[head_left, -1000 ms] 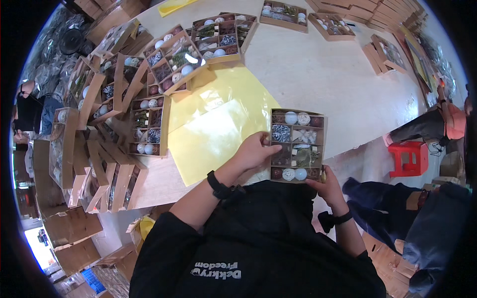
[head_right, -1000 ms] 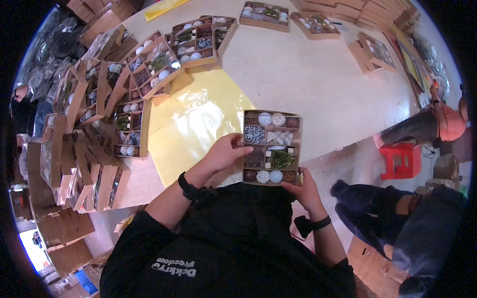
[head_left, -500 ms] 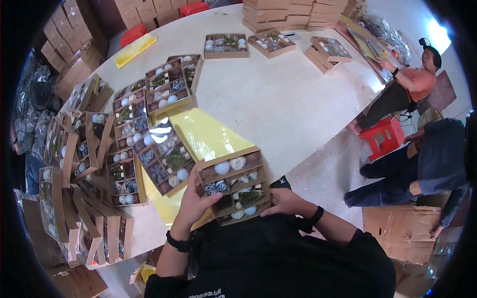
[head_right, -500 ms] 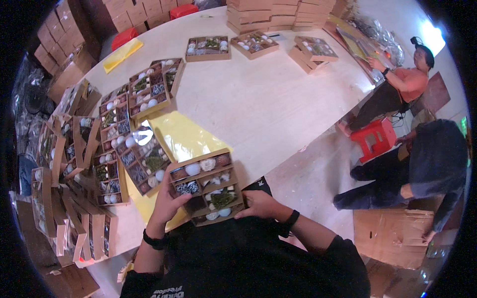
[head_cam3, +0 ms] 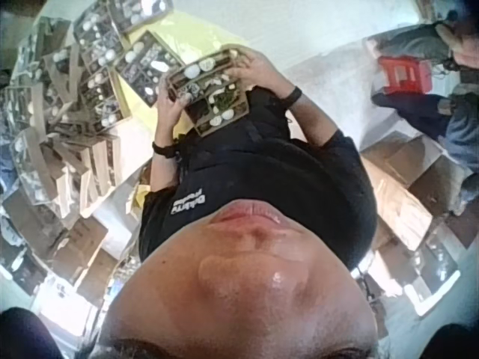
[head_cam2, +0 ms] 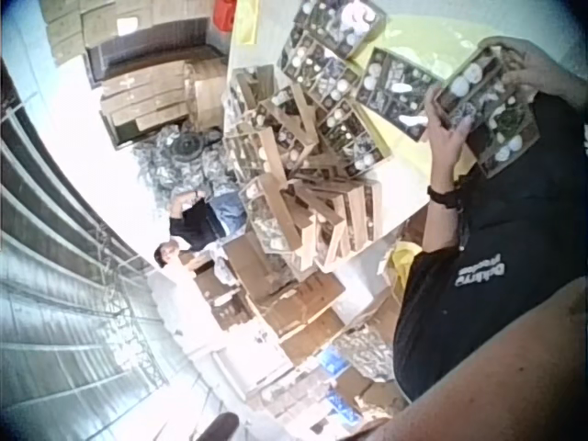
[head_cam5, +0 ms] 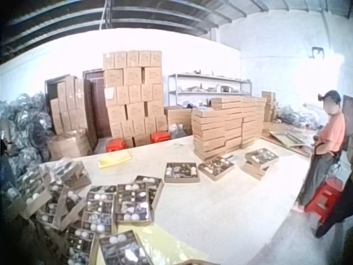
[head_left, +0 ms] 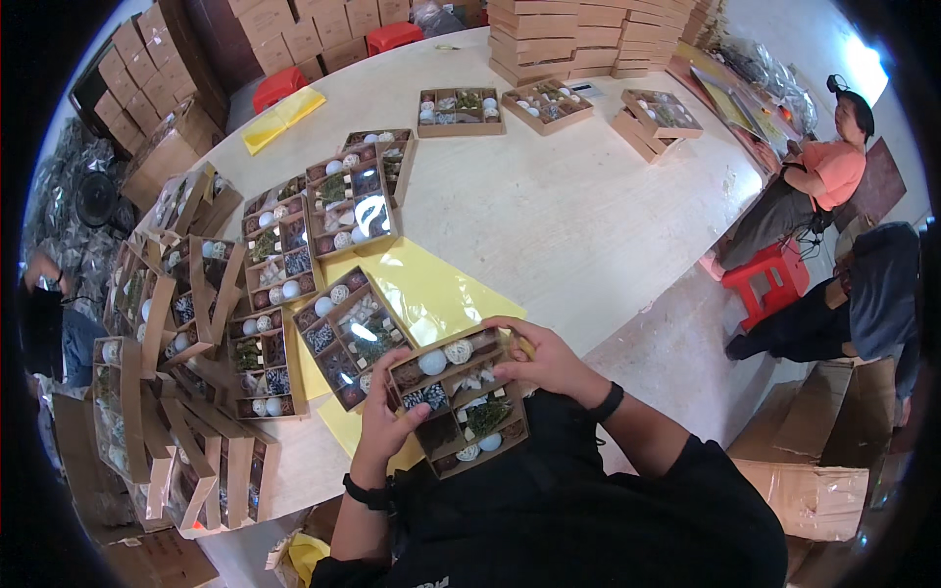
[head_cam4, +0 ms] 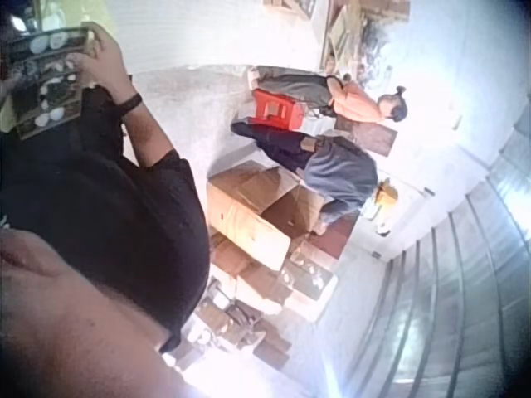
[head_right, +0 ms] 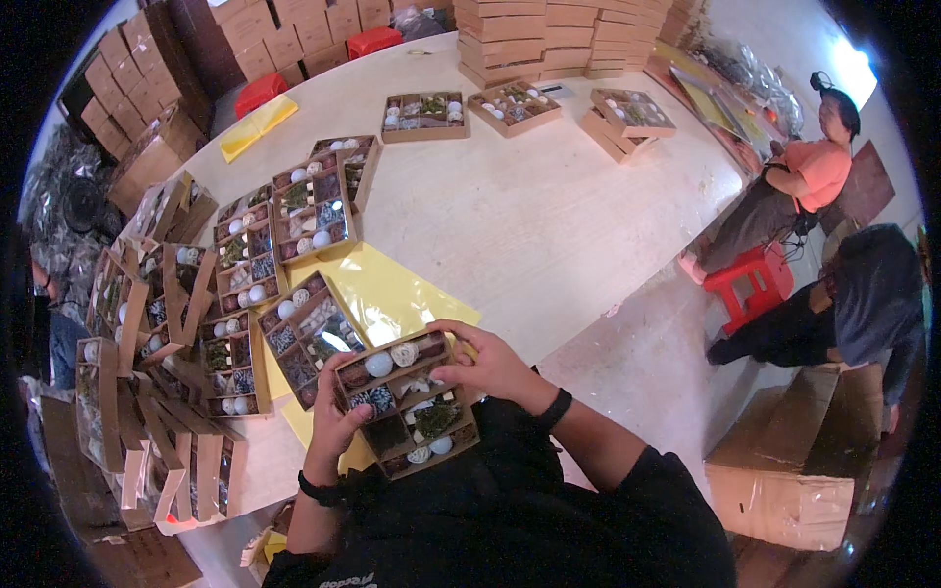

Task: Packing decorative items into small boxes and sealing them with tape.

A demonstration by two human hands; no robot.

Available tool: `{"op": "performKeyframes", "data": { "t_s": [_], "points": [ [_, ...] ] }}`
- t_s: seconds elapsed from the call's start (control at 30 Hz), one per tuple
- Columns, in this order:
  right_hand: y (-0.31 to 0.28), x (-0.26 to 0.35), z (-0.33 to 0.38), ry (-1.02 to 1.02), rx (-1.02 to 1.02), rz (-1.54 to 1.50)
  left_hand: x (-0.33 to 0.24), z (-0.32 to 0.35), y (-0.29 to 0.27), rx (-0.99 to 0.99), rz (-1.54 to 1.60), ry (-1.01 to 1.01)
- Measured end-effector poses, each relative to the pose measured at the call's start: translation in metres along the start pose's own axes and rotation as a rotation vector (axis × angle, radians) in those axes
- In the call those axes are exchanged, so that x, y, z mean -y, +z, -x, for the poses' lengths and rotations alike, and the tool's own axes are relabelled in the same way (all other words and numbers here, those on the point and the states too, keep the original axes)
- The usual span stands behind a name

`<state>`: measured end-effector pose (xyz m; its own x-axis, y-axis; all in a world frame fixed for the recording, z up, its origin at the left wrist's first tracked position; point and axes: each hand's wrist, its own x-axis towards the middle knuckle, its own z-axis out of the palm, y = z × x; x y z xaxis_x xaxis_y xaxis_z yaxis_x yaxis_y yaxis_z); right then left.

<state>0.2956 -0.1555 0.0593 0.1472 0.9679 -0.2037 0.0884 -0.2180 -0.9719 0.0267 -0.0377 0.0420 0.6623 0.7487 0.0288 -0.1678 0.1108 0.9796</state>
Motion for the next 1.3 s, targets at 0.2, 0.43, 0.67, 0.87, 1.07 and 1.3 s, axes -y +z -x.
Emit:
{"op": "performKeyframes", "data": {
  "t_s": [0.2,0.43,0.67,0.87,1.07,1.3],
  "points": [
    [0.013,-0.024,-0.029,-0.166,-0.046,0.057,0.011,-0.003,-0.015,-0.026,-0.115,-0.093],
    [0.012,-0.023,-0.040,-0.288,-0.124,0.257,0.022,-0.010,-0.024,-0.087,-0.138,-0.077],
    [0.005,-0.006,-0.033,-0.354,-0.135,0.338,0.015,-0.014,-0.025,-0.031,-0.110,-0.097],
    [0.003,0.017,-0.025,-0.363,-0.095,0.378,0.012,-0.012,-0.028,-0.052,-0.147,-0.172],
    [-0.001,-0.007,-0.041,-0.352,-0.068,0.255,0.008,-0.014,-0.025,0.009,-0.119,-0.009],
    [-0.002,-0.011,-0.041,-0.349,0.003,0.290,0.011,-0.015,-0.017,-0.056,-0.151,-0.116]
  ]
}}
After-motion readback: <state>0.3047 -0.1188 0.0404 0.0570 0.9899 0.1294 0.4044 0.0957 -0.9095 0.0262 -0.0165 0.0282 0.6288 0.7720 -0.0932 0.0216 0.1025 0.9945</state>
